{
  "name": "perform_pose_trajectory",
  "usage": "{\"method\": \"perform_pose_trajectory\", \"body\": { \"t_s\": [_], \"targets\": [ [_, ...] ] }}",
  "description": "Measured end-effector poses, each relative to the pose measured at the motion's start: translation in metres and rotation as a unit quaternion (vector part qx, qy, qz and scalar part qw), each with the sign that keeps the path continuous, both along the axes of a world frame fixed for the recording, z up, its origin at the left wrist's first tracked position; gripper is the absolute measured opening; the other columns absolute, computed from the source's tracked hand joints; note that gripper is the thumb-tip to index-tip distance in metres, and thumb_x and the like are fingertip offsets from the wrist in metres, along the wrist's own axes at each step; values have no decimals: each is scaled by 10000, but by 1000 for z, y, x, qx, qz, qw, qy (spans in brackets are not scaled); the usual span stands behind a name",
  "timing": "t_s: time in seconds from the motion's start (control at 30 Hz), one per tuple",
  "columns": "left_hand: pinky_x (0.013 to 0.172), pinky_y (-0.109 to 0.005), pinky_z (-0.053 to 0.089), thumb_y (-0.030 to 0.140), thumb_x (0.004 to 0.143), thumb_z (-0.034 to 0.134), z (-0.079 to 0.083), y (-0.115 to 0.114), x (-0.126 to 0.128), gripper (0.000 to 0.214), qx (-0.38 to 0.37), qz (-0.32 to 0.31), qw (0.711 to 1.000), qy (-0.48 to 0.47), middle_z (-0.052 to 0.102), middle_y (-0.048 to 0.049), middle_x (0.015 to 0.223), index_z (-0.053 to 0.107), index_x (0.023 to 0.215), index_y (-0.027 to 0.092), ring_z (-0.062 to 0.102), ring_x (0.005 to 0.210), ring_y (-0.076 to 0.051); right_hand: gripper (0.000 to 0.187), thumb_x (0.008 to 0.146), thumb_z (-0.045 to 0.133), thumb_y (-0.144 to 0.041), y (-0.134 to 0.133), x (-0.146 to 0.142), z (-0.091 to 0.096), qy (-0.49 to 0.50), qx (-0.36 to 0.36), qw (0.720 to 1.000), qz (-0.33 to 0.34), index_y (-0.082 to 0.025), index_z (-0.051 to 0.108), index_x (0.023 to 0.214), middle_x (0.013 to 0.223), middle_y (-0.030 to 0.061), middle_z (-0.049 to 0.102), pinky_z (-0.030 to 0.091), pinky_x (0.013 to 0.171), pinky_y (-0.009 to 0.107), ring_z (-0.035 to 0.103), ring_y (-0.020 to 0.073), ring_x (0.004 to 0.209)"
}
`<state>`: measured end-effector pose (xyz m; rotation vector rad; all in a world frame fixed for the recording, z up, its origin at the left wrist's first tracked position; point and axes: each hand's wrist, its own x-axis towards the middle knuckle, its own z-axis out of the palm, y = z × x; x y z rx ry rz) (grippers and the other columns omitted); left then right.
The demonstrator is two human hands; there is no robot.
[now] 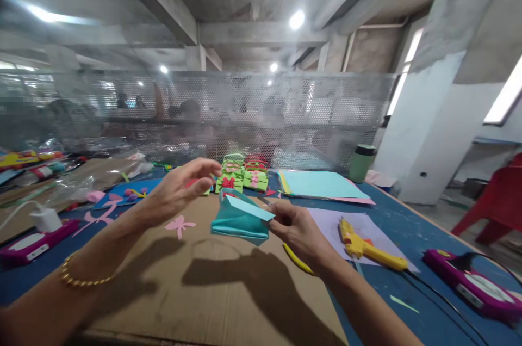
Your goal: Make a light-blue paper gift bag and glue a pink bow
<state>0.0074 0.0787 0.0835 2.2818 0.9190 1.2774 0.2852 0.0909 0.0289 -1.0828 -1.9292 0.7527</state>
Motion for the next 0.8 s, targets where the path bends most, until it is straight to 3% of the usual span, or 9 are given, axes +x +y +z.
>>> {"method": "perform_pose_trajectory", "body": {
  "t_s": [0.07,0.13,0.17,0.23,0.33,0.4,0.5,0.67,0.8],
  "targets": [
    [895,-382,507,534,889,661,-18,-3,-10,509,-79,-15,997,-12,667,-126,1200,578,1266,201,639,1012,-245,223,792,623,-383,-3,9,-1,25,-6,999,-22,-181,617,699,652,-23,513,345,562,256,436,120,597],
    [893,-390,518,477,744,826,-35,-5,-7,767,-152,-49,987,11,609,-135,1321,509,1396,227,634,1028,-256,266,782,654,-446,-4,16,-6,68,-25,997,-37,-184,645,740,666,-13,556,374,566,258,471,124,594],
    [842,-375,526,438,692,871,-42,-5,-1,857,-184,-52,981,23,626,-127,1276,490,1430,232,640,976,-248,291,771,673,-479,-4,19,-10,92,-35,994,-46,-188,655,756,667,-11,570,383,562,257,482,126,589],
    [735,-338,513,412,753,821,-48,-4,16,709,-227,-64,972,15,680,-103,1092,560,1378,202,640,860,-221,333,742,705,-526,-2,21,-17,128,-51,988,-67,-197,666,771,648,-14,573,387,545,254,486,126,571],
    [761,-329,495,389,814,746,-50,6,40,384,-251,-134,955,-77,692,-89,990,690,1108,149,628,861,-203,337,738,716,-533,3,20,-23,135,-60,986,-78,-201,671,775,649,-10,577,404,555,259,502,135,590],
    [817,-347,491,365,815,746,-52,16,49,276,-259,-148,946,-126,695,-72,949,695,980,151,626,879,-198,307,768,703,-502,5,20,-22,108,-63,991,-44,-198,663,766,709,9,609,434,612,273,537,153,659],
    [865,-390,490,333,806,754,-61,27,52,235,-283,-139,936,-155,703,-69,952,689,956,165,633,902,-209,243,833,668,-434,5,27,-14,3,-51,999,11,-192,674,810,732,8,599,433,639,280,529,159,691],
    [890,-412,497,298,780,759,-79,23,50,257,-319,-73,928,-180,718,-89,997,701,998,176,644,918,-229,302,865,684,-365,1,45,-3,-127,44,991,-10,-218,688,1129,644,-49,493,341,485,237,438,122,550],
    [839,-380,505,298,796,745,-86,15,55,253,-341,-58,922,-175,714,-89,978,691,1002,162,651,921,-237,118,948,606,-300,-4,44,-4,-65,183,980,-49,-231,694,986,700,-16,587,438,530,247,552,132,596]
  ]
}}
